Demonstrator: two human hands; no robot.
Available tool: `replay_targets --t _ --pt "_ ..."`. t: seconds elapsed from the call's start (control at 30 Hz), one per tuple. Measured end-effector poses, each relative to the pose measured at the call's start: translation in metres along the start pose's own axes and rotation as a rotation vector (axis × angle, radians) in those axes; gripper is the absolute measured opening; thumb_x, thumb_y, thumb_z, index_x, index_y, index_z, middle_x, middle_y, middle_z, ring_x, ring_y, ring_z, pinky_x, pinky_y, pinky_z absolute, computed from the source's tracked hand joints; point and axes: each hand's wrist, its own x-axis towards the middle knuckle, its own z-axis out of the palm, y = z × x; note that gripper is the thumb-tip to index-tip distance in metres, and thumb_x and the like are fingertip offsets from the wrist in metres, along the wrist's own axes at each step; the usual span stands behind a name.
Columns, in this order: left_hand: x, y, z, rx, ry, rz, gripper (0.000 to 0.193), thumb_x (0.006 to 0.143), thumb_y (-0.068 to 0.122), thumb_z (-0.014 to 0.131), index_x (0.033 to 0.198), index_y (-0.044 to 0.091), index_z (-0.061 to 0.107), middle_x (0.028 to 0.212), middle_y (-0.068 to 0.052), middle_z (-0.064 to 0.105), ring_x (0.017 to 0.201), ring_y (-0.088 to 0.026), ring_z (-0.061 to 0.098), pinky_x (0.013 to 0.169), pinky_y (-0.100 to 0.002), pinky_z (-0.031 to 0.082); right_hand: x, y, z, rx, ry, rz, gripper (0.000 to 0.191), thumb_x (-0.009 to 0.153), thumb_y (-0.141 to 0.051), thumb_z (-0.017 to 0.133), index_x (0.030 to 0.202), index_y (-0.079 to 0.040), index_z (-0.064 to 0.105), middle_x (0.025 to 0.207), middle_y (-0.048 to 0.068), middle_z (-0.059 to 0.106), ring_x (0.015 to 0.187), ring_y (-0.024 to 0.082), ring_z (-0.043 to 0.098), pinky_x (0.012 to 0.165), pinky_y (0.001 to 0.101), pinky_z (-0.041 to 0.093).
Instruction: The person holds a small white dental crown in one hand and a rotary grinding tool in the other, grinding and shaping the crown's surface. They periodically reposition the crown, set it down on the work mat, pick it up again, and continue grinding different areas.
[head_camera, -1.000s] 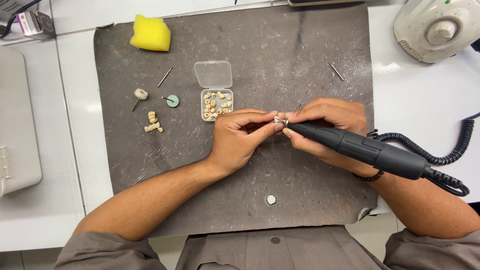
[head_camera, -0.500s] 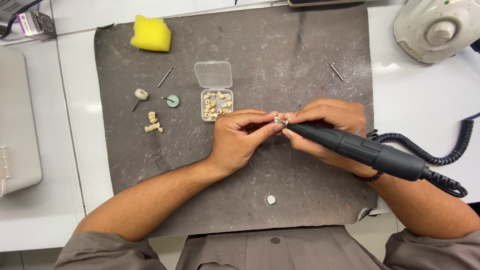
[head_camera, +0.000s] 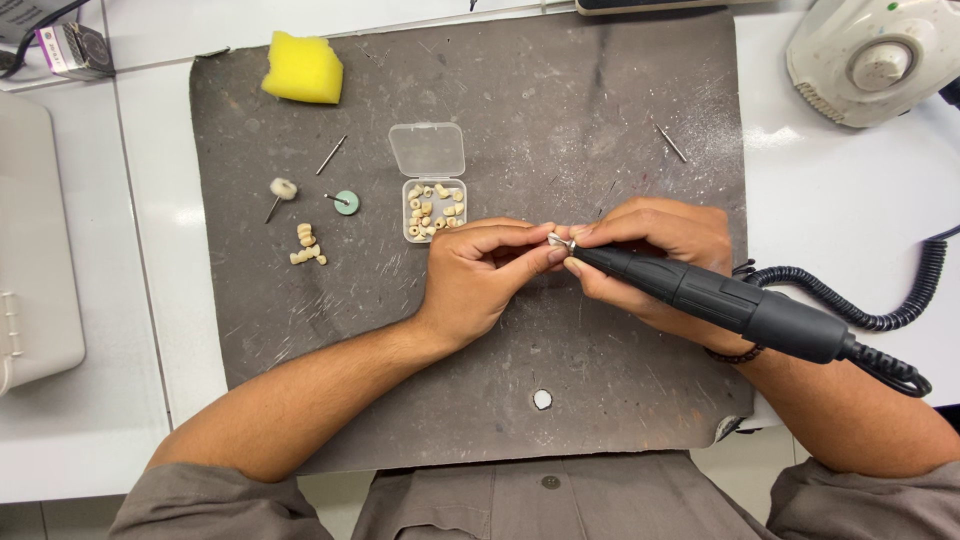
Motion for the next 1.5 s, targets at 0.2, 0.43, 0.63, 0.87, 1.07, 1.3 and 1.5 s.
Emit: replay_targets --t 0.2,0.43,0.63,0.87,1.07,1.3,1.5 --pt "0.0007 0.0007 -0.0005 0.005 -0.006 0.011 0.018 0.096 0.0 0.074 0.114 -0.004 0.074 0.113 -0.015 0.076 0.101 -0.019 0.077 0.089 -0.026 0.066 0.0011 0.0015 0.0012 -0.017 -0.012 -0.012 0.025 0.083 -0.004 0.086 0.103 -0.005 0.071 0.096 0.011 0.077 0.086 0.016 0.078 0.073 0.0247 0.063" --pt "0.0005 0.0015 -0.0003 0.004 -0.009 -0.005 0.019 0.096 0.0 0.074 0.115 -0.004 0.074 0.112 -0.015 0.076 0.1 -0.018 0.077 0.089 -0.026 0.067 -0.0001 0.0015 0.0019 0.009 0.027 -0.016 0.025 0.086 -0.003 0.084 0.106 -0.003 0.07 0.099 0.012 0.076 0.09 0.018 0.078 0.077 0.0256 0.064" --pt "0.0 0.0015 0.0001 0.001 -0.001 -0.015 0.019 0.096 0.0 0.074 0.115 -0.005 0.074 0.112 -0.015 0.076 0.1 -0.019 0.077 0.089 -0.026 0.066 0.0001 0.0027 0.0015 0.014 -0.003 -0.007 0.025 0.084 -0.004 0.085 0.105 -0.004 0.07 0.098 0.012 0.077 0.088 0.017 0.079 0.076 0.0253 0.064" --pt "-0.0003 -0.001 0.0002 -0.041 0.001 -0.007 0.019 0.096 -0.002 0.073 0.115 -0.005 0.074 0.113 -0.016 0.075 0.101 -0.019 0.076 0.09 -0.027 0.066 0.0 0.001 0.0039 0.023 0.048 -0.015 0.026 0.086 -0.001 0.084 0.106 -0.003 0.069 0.101 0.012 0.077 0.093 0.018 0.078 0.08 0.0268 0.064" --pt "-0.0006 -0.0014 -0.0001 -0.082 -0.013 -0.023 0.019 0.097 -0.001 0.072 0.116 -0.005 0.073 0.114 -0.016 0.075 0.101 -0.019 0.077 0.091 -0.028 0.067 -0.0001 0.0021 0.0033 0.037 0.033 -0.016 0.026 0.085 -0.002 0.084 0.107 -0.004 0.069 0.1 0.012 0.077 0.092 0.018 0.078 0.08 0.0266 0.065" --pt "-0.0007 -0.0007 0.0002 -0.032 -0.011 -0.023 0.019 0.097 0.0 0.073 0.115 -0.005 0.074 0.113 -0.016 0.075 0.1 -0.019 0.077 0.089 -0.027 0.067 -0.0007 0.0022 0.0025 0.009 0.002 -0.004 0.025 0.084 -0.003 0.085 0.105 -0.004 0.071 0.098 0.012 0.077 0.088 0.018 0.079 0.076 0.0259 0.065" --pt "-0.0001 -0.002 -0.0005 -0.002 0.001 0.0 0.019 0.096 -0.001 0.074 0.114 -0.005 0.074 0.113 -0.016 0.075 0.101 -0.02 0.077 0.09 -0.028 0.067 0.0001 0.002 0.0026 0.015 0.001 -0.033 0.026 0.084 -0.002 0.086 0.105 -0.004 0.071 0.098 0.012 0.077 0.09 0.019 0.079 0.078 0.0262 0.065"
